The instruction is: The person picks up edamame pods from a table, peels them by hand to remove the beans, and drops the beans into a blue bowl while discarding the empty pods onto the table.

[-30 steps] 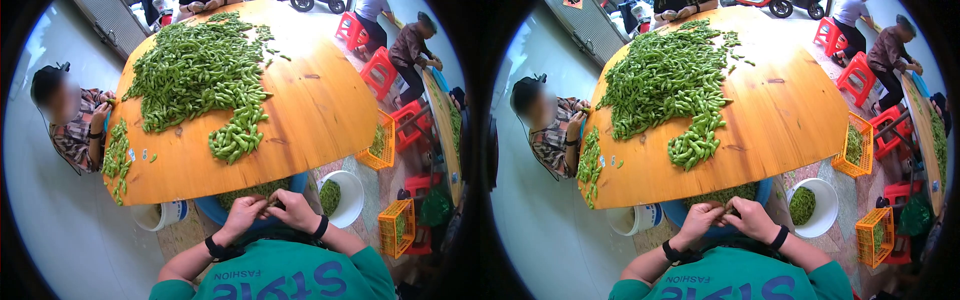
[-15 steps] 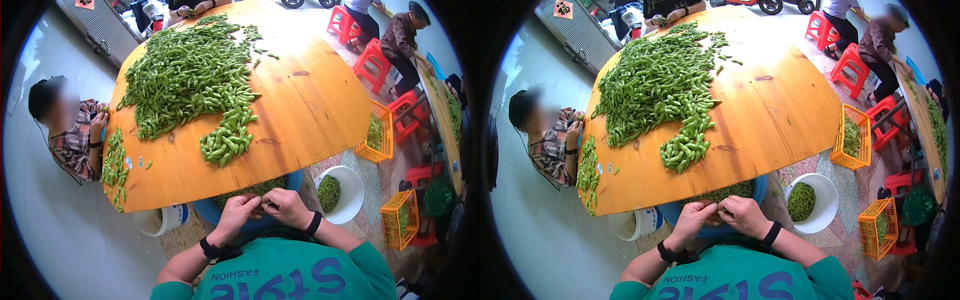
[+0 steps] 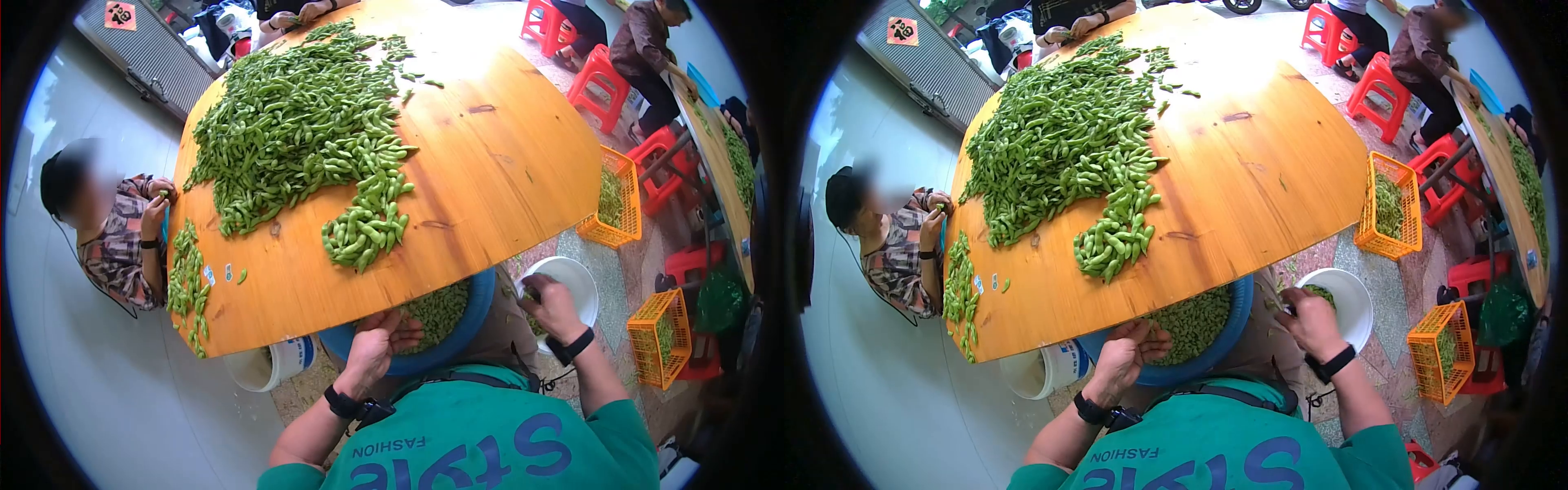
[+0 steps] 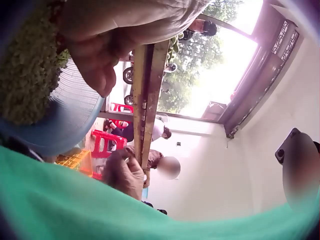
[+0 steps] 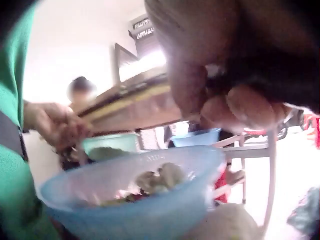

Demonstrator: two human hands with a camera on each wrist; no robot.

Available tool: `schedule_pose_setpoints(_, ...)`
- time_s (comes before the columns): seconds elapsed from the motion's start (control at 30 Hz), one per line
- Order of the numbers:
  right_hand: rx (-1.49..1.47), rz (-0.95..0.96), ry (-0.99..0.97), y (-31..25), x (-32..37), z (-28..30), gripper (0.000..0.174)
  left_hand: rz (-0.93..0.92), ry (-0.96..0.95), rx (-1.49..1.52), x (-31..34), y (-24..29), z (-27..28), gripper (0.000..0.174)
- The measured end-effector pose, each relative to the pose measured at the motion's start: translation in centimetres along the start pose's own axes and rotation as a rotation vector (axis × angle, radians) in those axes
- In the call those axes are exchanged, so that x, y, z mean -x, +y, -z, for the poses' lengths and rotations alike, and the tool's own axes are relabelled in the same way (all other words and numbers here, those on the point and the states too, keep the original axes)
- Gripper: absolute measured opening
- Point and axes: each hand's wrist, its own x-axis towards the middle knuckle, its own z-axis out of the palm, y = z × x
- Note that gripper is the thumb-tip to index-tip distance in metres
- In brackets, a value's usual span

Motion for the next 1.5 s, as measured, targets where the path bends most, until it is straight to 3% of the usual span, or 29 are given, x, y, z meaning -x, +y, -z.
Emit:
schedule_pose_setpoints(0.03, 0.217, -0.092, -0.076, 0.7, 0.8, 1.0, 0.055, -0.003, -0.01, 0.016, 0.0, 0.0, -0.1, 0.024)
schedule_pose_setpoints(0.07, 0.357, -0.205, -0.122, 1.1, 1.3, 1.2, 0.057, -0.003, -0.012, 0.019, 0.0, -0.1, -0.2, 0.024)
schedule_pose_setpoints(0.13, 0.384, -0.184, -0.043, 0.6, 1.3, 1.0, 0.046, 0.002, -0.029, 0.029, -0.1, -0.2, -0.5, 0.024)
schedule_pose_setpoints(0.2, 0.233, 0.075, 0.059, -0.7, 0.7, -0.9, 0.03, 0.018, -0.02, 0.005, -0.3, -0.4, -1.2, 0.024)
schedule_pose_setpoints(0.33, -0.197, 0.368, 0.012, -10.9, -1.3, -3.5, 0.02, 0.0, -0.031, -0.068, -0.5, -1.1, -2.4, 0.022)
schedule_pose_setpoints(0.53, -0.022, 0.516, -0.047, -13.0, -2.8, -7.8, 0.02, -0.042, 0.033, -0.048, 0.5, -1.0, -1.8, 0.026)
schedule_pose_setpoints(0.6, -0.119, 0.513, -0.019, -13.2, -2.7, -7.6, 0.014, -0.051, 0.061, -0.063, 0.9, -0.7, -1.4, 0.026)
schedule_pose_setpoints(0.7, -0.22, 0.345, -0.018, -10.5, -2.3, -5.7, 0.009, -0.259, 0.161, -0.381, 0.4, -1.1, 0.5, 0.029)
schedule_pose_setpoints(0.73, -0.111, 0.277, -0.009, -8.4, -1.9, -5.0, 0.009, -0.262, 0.161, -0.381, 0.8, -1.1, 1.1, 0.029)
schedule_pose_setpoints(0.77, -0.057, 0.24, 0.044, -6.1, -1.7, -4.3, 0.008, -0.474, 0.215, -0.856, 1.1, -0.9, 1.9, 0.028)
schedule_pose_setpoints(0.8, 0.095, 0.091, -0.044, -3.2, -1.0, -3.6, 0.014, -0.681, 0.263, -1.332, 1.2, -0.6, 2.4, 0.027)
schedule_pose_setpoints(0.83, 0.088, 0.054, 0.045, -1.8, -0.6, -2.2, 0.019, -0.684, 0.199, -1.419, 2.0, 0.2, 2.0, 0.022)
schedule_pose_setpoints(0.93, 0.248, -0.102, 0.092, 2.5, 1.3, -0.9, 0.02, -0.772, 0.041, -1.229, 4.0, 3.4, -0.7, 0.014)
schedule_pose_setpoints(1.0, 0.174, -0.132, 0.052, 2.5, 1.2, -1.3, 0.018, -1.044, 0.241, -1.226, 4.1, 5.8, -3.0, 0.017)
schedule_pose_setpoints(1.03, 0.093, -0.161, 0.019, 2.1, 1.0, -1.6, 0.016, -1.045, 0.355, -1.176, 3.2, 6.5, -3.1, 0.022)
schedule_pose_setpoints(1.13, -0.198, 0.125, -0.097, -2.3, -0.1, -2.4, 0.016, -1.126, 0.466, -1.321, 0.3, 8.6, -2.4, 0.018)
schedule_pose_setpoints(1.27, -0.44, 0.312, -0.156, -10.2, -1.5, -2.0, 0.013, -1.128, 0.449, -1.369, 0.5, 8.7, -2.0, 0.014)
schedule_pose_setpoints(1.33, -0.496, 0.344, -0.148, -12.3, -2.6, -1.9, 0.013, -1.276, 0.469, -1.321, 0.4, 8.6, -1.5, 0.007)
schedule_pose_setpoints(1.47, -0.593, 0.412, -0.092, -15.1, -4.7, -2.1, 0.014, -1.187, 0.452, -1.143, 1.0, 7.8, -0.9, 0.005)
schedule_pose_setpoints(1.5, -0.598, 0.387, -0.089, -15.3, -5.1, -2.5, 0.015, -1.088, 0.443, -1.046, 1.0, 7.8, -0.7, 0.005)
